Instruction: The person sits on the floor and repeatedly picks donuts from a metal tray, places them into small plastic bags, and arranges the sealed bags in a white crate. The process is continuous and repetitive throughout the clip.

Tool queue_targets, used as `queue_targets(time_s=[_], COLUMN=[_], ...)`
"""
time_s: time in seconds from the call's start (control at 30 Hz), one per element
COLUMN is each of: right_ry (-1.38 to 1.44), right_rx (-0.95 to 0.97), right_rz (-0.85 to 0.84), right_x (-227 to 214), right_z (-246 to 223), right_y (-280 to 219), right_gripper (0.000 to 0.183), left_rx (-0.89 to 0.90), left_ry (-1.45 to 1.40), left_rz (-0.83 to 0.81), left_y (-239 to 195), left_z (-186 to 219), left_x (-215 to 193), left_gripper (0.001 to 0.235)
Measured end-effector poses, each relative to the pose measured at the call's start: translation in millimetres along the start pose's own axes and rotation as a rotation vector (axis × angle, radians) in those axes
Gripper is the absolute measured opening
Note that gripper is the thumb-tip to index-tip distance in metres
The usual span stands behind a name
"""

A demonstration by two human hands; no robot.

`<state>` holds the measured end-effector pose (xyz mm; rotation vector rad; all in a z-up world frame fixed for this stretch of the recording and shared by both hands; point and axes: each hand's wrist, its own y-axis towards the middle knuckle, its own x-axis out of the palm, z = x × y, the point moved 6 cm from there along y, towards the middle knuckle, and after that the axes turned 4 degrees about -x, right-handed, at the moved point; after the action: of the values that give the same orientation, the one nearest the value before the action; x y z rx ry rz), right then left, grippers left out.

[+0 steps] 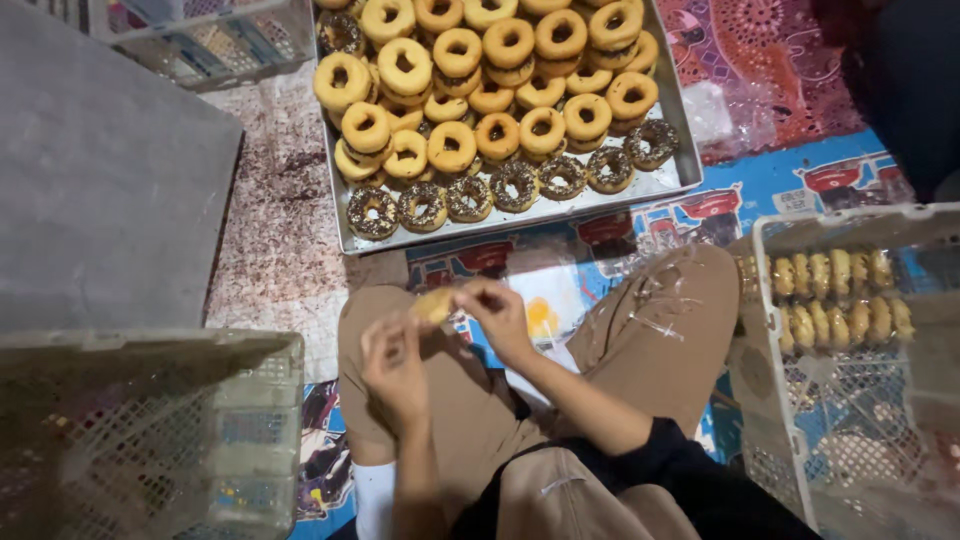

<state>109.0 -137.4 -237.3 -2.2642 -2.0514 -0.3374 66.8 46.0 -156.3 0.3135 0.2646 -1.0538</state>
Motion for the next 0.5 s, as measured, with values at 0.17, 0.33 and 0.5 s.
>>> queue_targets(time_s=[0.17,0.33,0.5], right_ry=[0.127,-0.444,-1.527], right_rx=[0.732,0.383,-0.109], right_rz=[-0.121,-0.327,-0.552], right_x=[-18.4,-104.2,-156.8], right_z=[130.5,151.6,167.3], right_y=[-107.2,-42.1,53.7], right_gripper=[0.023,0.028,0.028], left_rx=[-0.195,-0.332,-0.011], left_ry=[0.159,0.178,0.232], left_rz=[-0.067,-0.175,-0.194], left_y=[-60.6,-44.7,27.6], left_z=[-106.7,-145.4,-135.3], left_x=[-19.1,6.9,119.0], left_gripper=[0.019,0.021,0.018])
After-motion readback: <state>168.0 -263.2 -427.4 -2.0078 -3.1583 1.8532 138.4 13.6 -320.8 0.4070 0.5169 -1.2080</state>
